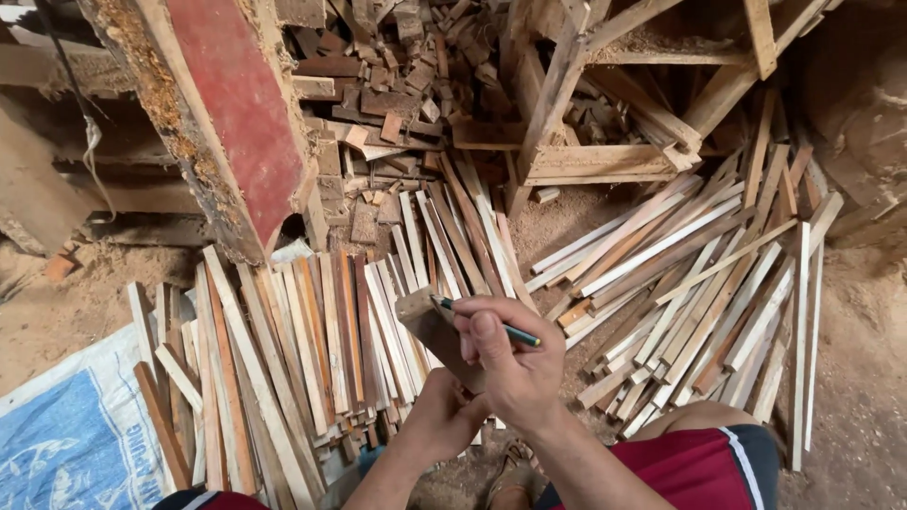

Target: Inspecting and marking individual wooden strips with a pencil from a pile on the floor.

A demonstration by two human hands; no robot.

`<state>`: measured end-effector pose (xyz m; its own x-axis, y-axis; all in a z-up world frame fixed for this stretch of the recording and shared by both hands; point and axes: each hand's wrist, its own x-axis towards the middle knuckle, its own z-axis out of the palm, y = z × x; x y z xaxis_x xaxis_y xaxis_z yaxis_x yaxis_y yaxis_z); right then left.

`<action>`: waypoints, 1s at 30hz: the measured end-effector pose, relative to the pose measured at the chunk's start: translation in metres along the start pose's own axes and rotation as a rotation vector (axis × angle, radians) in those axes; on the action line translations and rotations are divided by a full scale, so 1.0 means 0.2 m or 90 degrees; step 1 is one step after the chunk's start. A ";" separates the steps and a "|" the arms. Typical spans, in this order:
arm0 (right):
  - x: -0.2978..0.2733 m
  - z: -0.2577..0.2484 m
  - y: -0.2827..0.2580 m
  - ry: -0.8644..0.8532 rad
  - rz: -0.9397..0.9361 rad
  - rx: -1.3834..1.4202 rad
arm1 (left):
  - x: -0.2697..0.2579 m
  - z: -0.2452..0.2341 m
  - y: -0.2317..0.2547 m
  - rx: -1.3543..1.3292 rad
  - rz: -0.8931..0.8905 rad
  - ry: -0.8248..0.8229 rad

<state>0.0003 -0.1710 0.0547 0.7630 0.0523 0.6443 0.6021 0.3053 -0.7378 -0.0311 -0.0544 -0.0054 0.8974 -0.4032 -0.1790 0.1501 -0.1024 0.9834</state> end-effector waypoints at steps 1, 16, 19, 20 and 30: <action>-0.02 0.00 0.00 0.000 -0.001 -0.002 | 0.00 0.00 -0.02 -0.001 0.002 -0.002; -0.05 -0.03 0.02 -0.017 0.036 -0.034 | 0.01 0.02 -0.01 -0.027 -0.059 -0.011; -0.13 -0.09 0.05 -0.043 0.122 -0.080 | 0.01 -0.02 0.04 0.011 -0.221 0.056; -0.16 -0.12 0.07 -0.056 0.158 -0.082 | 0.01 -0.04 0.02 -0.013 -0.188 0.069; -0.03 -0.06 -0.03 0.041 0.222 -0.023 | 0.01 0.00 0.13 0.027 -0.251 0.014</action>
<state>-0.0050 -0.1836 0.0522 0.9365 0.0876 0.3395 0.3099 0.2460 -0.9184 -0.0248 -0.0579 0.0204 0.7830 -0.3068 -0.5411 0.4679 -0.2827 0.8374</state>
